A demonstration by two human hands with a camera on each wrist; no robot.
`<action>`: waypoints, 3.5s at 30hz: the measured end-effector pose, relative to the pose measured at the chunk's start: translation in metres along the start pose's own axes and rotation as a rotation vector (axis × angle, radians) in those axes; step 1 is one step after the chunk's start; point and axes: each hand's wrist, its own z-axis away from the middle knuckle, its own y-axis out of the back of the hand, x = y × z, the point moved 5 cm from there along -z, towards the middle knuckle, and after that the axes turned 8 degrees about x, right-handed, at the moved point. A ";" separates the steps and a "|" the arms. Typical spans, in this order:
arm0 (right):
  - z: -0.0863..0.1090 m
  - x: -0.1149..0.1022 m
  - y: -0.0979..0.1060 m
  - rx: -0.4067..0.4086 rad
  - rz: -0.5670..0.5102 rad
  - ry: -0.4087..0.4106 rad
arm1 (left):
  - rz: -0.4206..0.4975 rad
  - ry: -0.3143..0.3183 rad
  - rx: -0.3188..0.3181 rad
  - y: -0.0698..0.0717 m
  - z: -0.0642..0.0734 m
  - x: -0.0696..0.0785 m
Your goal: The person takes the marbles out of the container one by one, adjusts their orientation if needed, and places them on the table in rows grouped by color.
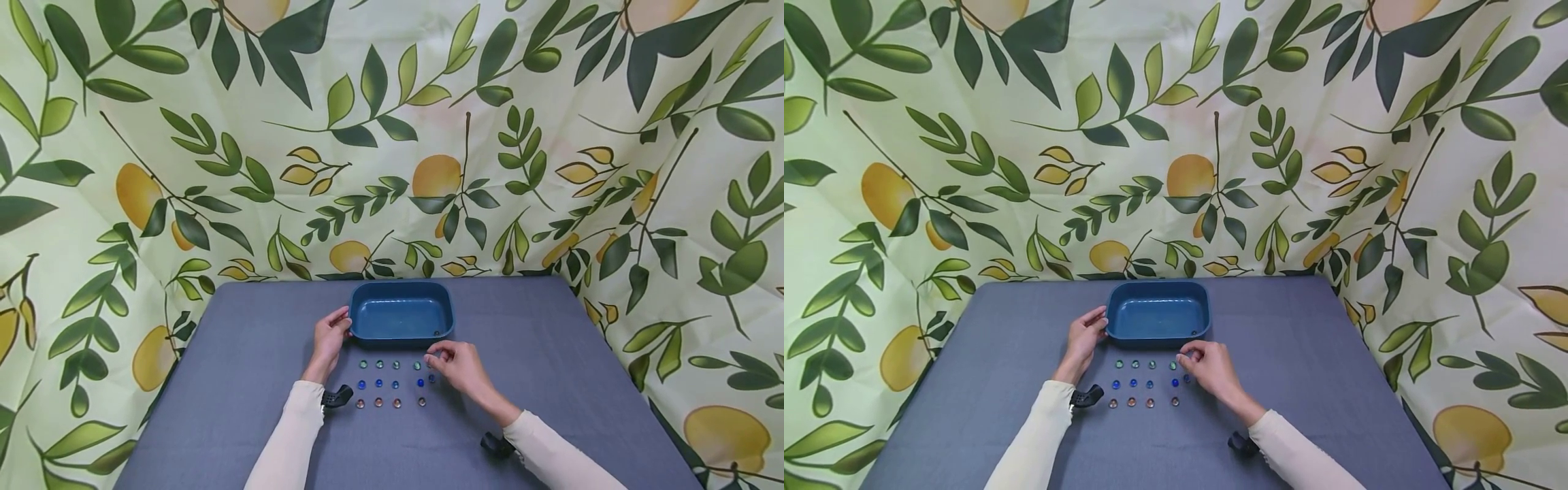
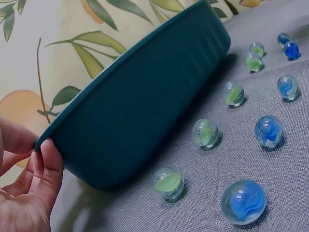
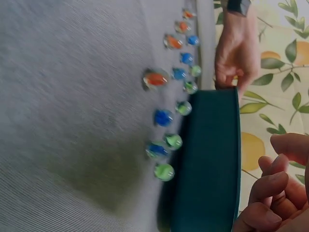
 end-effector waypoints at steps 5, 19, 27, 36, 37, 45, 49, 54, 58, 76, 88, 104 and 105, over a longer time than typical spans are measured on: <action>-0.012 -0.006 0.006 0.040 -0.009 0.028 | -0.001 -0.003 -0.004 0.001 0.000 -0.001; -0.038 -0.019 0.009 0.040 -0.038 0.053 | 0.011 0.013 -0.007 0.001 0.000 0.000; -0.071 -0.025 0.002 0.016 -0.062 0.059 | 0.005 0.019 0.006 0.000 0.000 -0.003; -0.099 -0.030 -0.020 -0.049 -0.004 0.052 | 0.028 0.015 0.012 0.000 0.000 -0.001; -0.102 -0.030 -0.023 -0.060 0.002 0.047 | 0.029 0.017 0.012 0.000 0.000 -0.001; -0.124 -0.014 -0.041 -0.065 0.034 -0.039 | 0.018 0.042 -0.003 -0.001 0.001 -0.004; -0.128 -0.007 -0.053 -0.070 0.052 -0.067 | 0.024 0.028 0.000 -0.001 0.001 -0.003; -0.126 0.003 -0.069 -0.135 0.061 -0.110 | 0.015 0.026 -0.001 -0.001 0.000 -0.003; -0.124 0.006 -0.080 -0.195 0.051 -0.107 | 0.001 0.028 -0.001 0.000 0.000 -0.003; -0.132 -0.010 -0.100 -0.321 0.005 -0.011 | -0.001 0.033 0.022 0.001 -0.001 0.000; -0.137 -0.012 -0.092 -0.281 0.043 -0.054 | 0.013 0.049 0.030 -0.001 -0.003 0.003; -0.142 -0.009 -0.099 -0.321 0.063 -0.079 | 0.025 0.044 0.033 0.000 -0.002 0.001; -0.143 -0.008 -0.100 -0.323 0.068 -0.078 | 0.021 0.043 0.030 0.000 -0.002 0.001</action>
